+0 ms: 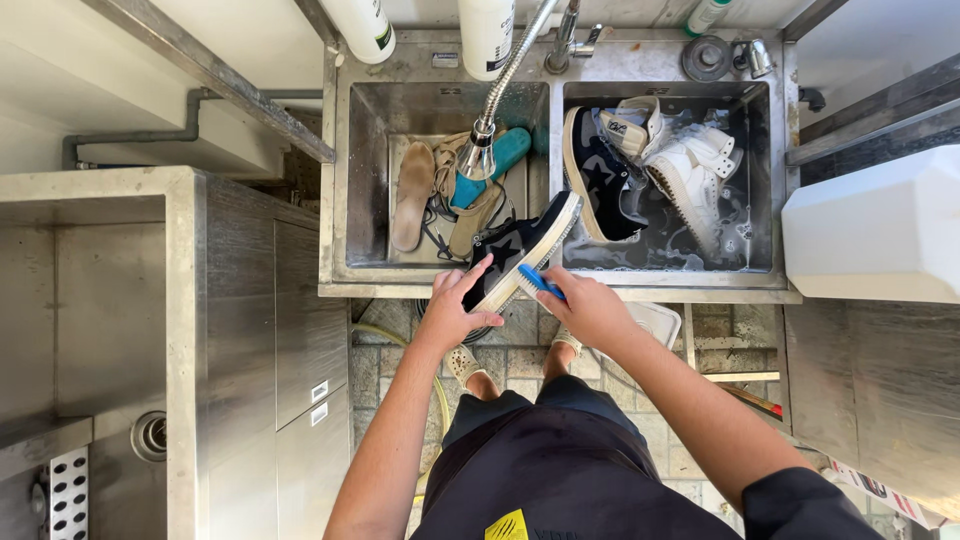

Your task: The person scrubs a black sneaker with a brush in a sink, removes the insole, and uses a shoe washing machine to clean the sole and upper. The person then returns to the sink to scrub the shoe again.

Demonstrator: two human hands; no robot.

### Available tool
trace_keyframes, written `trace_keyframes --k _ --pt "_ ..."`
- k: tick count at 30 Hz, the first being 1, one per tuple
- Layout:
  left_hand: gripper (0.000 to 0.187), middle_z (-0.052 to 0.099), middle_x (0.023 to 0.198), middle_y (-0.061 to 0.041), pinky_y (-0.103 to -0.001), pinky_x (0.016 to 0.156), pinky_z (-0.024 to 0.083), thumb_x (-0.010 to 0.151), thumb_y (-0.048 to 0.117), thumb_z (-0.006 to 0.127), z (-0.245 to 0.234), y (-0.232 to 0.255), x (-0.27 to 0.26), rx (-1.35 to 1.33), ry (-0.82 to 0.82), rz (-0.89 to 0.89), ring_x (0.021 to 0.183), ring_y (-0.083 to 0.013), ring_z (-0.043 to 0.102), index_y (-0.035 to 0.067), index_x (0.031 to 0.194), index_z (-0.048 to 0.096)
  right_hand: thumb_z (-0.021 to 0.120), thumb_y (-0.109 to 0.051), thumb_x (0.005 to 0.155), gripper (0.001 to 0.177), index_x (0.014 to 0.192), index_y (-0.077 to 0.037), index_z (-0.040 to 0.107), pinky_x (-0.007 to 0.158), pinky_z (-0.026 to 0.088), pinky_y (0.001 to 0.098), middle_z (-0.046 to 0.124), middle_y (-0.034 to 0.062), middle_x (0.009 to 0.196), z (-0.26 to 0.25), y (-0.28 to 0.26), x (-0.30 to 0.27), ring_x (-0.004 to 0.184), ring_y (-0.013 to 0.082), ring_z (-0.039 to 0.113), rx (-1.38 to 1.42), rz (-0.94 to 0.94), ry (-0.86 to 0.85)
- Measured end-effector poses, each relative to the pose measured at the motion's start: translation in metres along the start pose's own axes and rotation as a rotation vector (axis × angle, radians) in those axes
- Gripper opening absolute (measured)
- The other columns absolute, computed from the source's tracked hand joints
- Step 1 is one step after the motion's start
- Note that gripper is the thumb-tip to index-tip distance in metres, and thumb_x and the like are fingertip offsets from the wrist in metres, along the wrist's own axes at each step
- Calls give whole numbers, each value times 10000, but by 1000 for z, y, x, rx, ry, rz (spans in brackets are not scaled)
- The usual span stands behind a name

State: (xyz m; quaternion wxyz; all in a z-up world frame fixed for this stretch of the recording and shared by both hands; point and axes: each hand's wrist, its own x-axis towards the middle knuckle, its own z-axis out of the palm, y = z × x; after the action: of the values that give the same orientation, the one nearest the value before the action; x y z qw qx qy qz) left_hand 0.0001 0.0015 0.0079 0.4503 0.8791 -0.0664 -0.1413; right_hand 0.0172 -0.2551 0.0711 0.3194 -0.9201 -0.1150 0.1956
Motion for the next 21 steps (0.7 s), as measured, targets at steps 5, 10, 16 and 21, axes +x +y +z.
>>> trace_keyframes --k 5,10,16,21 --pt "1114 604 1067 -98 -435 1041 427 565 497 919 4 -8 -1 18 23 25 1127 -329 504 327 1558 443 635 -376 973 338 1245 -175 636 671 549 486 724 151 862 33 -15 -12 763 371 713 -44 -7 146" --pt "1117 607 1047 -95 -432 1039 435 557 496 904 6 -12 1 14 37 39 1105 -321 508 334 1563 447 602 -349 963 402 1340 -210 614 593 562 469 725 122 935 44 -4 -6 699 353 717 -149 21 108" --pt "1120 616 1056 -101 -439 1039 427 552 514 907 5 -9 2 19 13 33 1103 -326 501 323 1558 453 632 -392 962 449 1375 -217 614 662 563 462 734 127 912 51 -16 -9 743 349 719 -40 115 230" --pt "1113 623 1068 -106 -442 1034 431 551 530 898 7 -12 3 28 32 85 1110 -327 501 317 1551 460 627 -384 965 403 1333 -220 642 661 553 482 720 138 904 37 -13 -15 756 363 711 -106 70 179"
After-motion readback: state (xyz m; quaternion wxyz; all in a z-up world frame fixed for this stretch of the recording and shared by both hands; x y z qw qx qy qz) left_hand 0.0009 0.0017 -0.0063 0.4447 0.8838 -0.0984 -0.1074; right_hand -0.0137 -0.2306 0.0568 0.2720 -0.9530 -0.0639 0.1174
